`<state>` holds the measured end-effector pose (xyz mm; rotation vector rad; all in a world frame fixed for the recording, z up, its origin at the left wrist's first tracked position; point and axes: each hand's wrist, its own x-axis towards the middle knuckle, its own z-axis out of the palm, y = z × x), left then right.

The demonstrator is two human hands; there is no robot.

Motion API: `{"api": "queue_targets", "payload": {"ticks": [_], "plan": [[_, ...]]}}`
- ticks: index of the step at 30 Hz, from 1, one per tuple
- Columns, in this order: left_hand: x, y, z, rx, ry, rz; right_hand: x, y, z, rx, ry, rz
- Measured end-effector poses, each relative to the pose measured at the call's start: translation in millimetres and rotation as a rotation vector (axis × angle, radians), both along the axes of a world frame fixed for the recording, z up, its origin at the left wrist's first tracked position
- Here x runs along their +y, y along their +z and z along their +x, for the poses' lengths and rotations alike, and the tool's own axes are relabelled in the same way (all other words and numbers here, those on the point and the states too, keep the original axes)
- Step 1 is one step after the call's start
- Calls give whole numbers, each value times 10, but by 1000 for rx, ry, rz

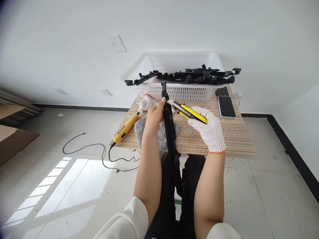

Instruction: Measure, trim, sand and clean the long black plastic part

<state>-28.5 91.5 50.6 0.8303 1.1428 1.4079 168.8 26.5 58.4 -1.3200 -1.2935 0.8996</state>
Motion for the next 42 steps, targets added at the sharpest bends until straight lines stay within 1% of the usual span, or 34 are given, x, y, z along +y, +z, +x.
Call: {"api": "queue_targets", "payload": {"ticks": [2, 5, 9, 14, 18, 19, 20, 21, 24, 25, 26, 27, 29, 32, 34, 36, 39, 42], "plan": [[45, -27, -2, 18, -33, -17, -11, 2, 19, -19, 12, -14], [69, -66, 2, 24, -100, -17, -23, 2, 27, -9, -4, -20], [47, -87, 6, -30, -168, 82, -41, 11, 30, -11, 4, -40], [0, -92, -26, -86, -174, 133, -45, 15, 36, -8, 44, -64], [-57, -75, -20, -57, -131, 176, -10, 8, -36, 127, -29, -51], [-73, -63, -7, -44, -105, 187, -9, 14, -66, 176, -4, -63], [-89, -47, 10, -29, -77, 199, -13, 24, -98, 227, 58, -89], [-102, -30, 29, -12, -48, 214, -23, 36, -130, 280, 157, -133], [-120, 6, 82, 41, 2, 276, -54, 58, -221, 412, 519, -310], [-120, 4, 95, 50, 6, 292, -55, 53, -248, 441, 598, -347], [-117, -6, 104, 52, 6, 298, -49, 40, -274, 462, 633, -361], [-115, -24, 111, 48, 0, 293, -35, 20, -299, 479, 629, -353], [-119, -80, 117, 34, -25, 250, 8, -32, -347, 505, 556, -297], [-174, -168, 113, 38, -113, 188, 71, -97, -406, 518, 426, -204], [-247, -205, 96, 57, -177, 173, 92, -112, -432, 501, 368, -166], [-341, -222, 59, 82, -246, 165, 98, -110, -446, 481, 339, -146], [-517, -234, -30, 104, -367, 136, 99, -96, -455, 472, 331, -128], [-725, -251, -123, 56, -511, 42, 105, -79, -472, 499, 322, -118]]}}
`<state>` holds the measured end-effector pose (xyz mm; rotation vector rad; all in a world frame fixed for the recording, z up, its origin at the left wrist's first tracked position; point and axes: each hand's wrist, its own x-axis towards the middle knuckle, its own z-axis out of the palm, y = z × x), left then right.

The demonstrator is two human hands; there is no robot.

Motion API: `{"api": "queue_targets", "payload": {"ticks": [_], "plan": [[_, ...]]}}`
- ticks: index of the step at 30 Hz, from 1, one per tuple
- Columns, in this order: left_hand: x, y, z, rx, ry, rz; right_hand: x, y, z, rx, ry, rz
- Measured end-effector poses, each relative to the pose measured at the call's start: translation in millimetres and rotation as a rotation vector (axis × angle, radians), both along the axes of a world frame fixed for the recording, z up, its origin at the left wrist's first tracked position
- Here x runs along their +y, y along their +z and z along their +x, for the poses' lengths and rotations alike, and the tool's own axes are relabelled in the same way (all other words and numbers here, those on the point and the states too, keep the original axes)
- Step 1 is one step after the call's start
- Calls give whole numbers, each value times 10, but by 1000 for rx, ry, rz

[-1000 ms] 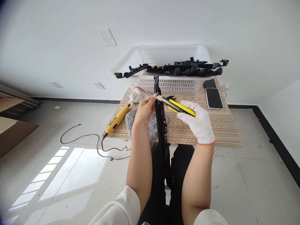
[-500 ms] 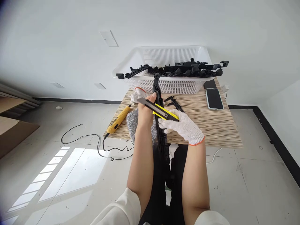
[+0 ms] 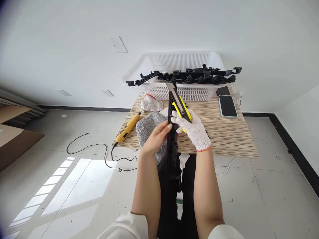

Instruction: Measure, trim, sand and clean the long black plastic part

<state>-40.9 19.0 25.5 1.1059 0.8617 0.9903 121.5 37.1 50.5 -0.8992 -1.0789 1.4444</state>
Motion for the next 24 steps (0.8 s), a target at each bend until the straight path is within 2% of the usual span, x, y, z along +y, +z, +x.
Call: {"api": "queue_targets", "payload": {"ticks": [2, 4, 6, 9, 12, 16, 19, 20, 24], "plan": [[-121, -11, -40, -20, -92, -74, -5, 21, -13, 8, -15, 22], [-193, -13, -56, -25, -109, -86, -31, 56, -5, -32, -59, 65], [-209, -5, -59, -20, -35, -64, -77, 103, 45, -155, -118, 98], [-179, 12, -77, 2, 111, -47, -152, 169, 199, -495, -189, 134], [-161, 26, -128, 53, 164, -42, -187, 187, 358, -730, -254, 126], [-175, 51, -192, 68, 189, -72, -187, 171, 440, -752, -168, 53], [-184, 68, -219, 13, 164, -80, -204, 175, 454, -708, -172, 8], [-185, 71, -225, -15, 146, -74, -216, 178, 464, -675, -129, -28], [-191, 66, -233, -157, 117, -64, -268, 191, 542, -649, 196, -171]]}}
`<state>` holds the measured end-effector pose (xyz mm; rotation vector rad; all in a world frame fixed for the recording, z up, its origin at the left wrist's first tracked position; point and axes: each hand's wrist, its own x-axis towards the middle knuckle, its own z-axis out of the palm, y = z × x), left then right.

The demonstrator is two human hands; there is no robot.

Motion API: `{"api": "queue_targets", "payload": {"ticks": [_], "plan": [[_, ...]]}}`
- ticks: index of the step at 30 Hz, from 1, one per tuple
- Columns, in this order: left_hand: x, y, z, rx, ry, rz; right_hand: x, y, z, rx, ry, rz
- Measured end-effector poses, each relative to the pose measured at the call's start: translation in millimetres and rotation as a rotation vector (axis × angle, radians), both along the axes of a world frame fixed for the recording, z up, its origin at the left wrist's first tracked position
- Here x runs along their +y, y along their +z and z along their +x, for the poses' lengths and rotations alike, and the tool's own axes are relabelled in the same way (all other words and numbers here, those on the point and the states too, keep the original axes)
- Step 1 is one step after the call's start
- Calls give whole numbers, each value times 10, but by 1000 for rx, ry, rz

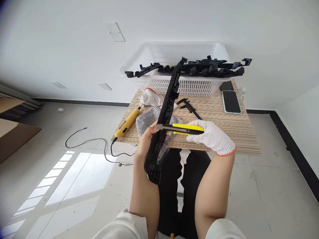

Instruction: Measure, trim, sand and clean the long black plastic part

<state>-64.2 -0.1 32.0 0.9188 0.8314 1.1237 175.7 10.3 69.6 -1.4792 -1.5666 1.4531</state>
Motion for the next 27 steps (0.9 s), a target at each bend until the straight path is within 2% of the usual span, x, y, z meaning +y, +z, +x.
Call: {"api": "queue_targets", "payload": {"ticks": [3, 7, 11, 14, 18, 22, 25, 27], "plan": [[1, -5, 23, -58, 46, -37, -28, 21, 55, -31, 73, -45], [30, 2, 87, -113, 164, -49, -63, 62, 88, -56, 117, 42], [71, 20, 144, -150, 233, -11, -92, 86, 90, -45, 209, 36], [93, 24, 174, -128, 286, 5, -95, 91, 82, -44, 170, 98], [104, 15, 204, -133, 342, 35, -69, 79, 66, -70, 249, -4], [113, -12, 198, -134, 354, 10, -51, 68, 59, -72, 191, 42], [112, -34, 161, -184, 329, 7, -60, 71, 86, -85, -43, 163], [101, -36, 135, -214, 305, 9, -68, 68, 96, -97, -69, 180]]}}
